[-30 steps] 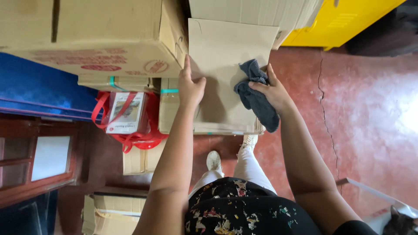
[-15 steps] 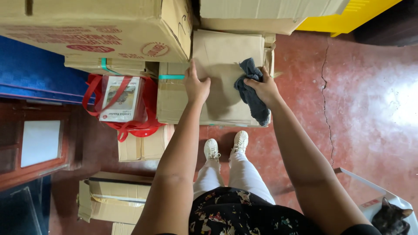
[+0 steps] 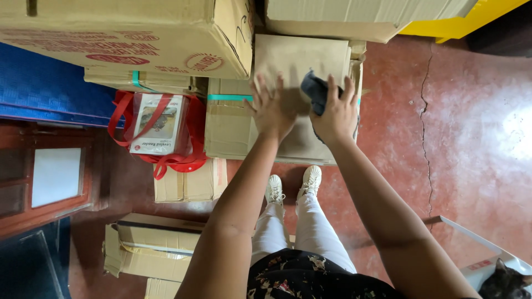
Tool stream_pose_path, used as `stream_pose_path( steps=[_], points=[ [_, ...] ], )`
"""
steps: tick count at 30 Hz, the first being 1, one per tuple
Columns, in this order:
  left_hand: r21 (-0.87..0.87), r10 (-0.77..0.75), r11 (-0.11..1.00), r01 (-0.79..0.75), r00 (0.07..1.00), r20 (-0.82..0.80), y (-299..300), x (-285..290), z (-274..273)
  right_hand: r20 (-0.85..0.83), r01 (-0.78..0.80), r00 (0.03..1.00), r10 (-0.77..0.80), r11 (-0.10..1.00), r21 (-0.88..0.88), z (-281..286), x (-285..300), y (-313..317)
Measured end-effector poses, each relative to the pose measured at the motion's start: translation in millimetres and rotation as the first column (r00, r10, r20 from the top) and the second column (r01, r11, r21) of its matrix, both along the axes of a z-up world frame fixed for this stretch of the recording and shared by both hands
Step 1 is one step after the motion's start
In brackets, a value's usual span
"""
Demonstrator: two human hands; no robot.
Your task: Wiping down cardboard folders with a cloth before stacking them.
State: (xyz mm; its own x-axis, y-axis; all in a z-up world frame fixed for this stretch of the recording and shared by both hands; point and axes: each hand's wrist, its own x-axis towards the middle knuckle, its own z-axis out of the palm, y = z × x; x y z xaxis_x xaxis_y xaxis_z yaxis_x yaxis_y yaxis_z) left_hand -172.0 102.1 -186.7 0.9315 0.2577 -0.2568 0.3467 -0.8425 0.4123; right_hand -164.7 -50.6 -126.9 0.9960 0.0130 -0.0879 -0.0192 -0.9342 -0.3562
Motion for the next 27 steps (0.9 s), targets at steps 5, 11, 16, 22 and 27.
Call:
stream_pose_path(
  steps=[5, 11, 16, 22, 27],
  points=[
    [0.305, -0.179, 0.934, 0.185, 0.983, -0.048, -11, 1, -19, -0.107, -0.178, 0.982, 0.153, 0.94, -0.291, -13, 1, 6],
    [0.22, -0.217, 0.944, 0.245, 0.966, -0.143, -12, -2, 13, -0.147, -0.195, 0.977, 0.154, 0.926, -0.323, -9, -1, 7],
    [0.176, -0.26, 0.949, 0.264, 0.965, -0.042, -13, -18, 39, -0.126, -0.232, 0.971, 0.203, 0.924, -0.302, 26, -16, -10],
    [0.133, -0.25, 0.965, 0.227, 0.947, 0.202, -17, -38, 119, 0.106, -0.251, 0.951, 0.291, 0.924, -0.29, 92, -31, -39],
    [0.102, -0.232, 0.972, 0.21, 0.905, 0.357, -34, -24, 187, 0.394, -0.324, 0.836, 0.383, 0.922, -0.211, 165, -19, -57]
  ],
)
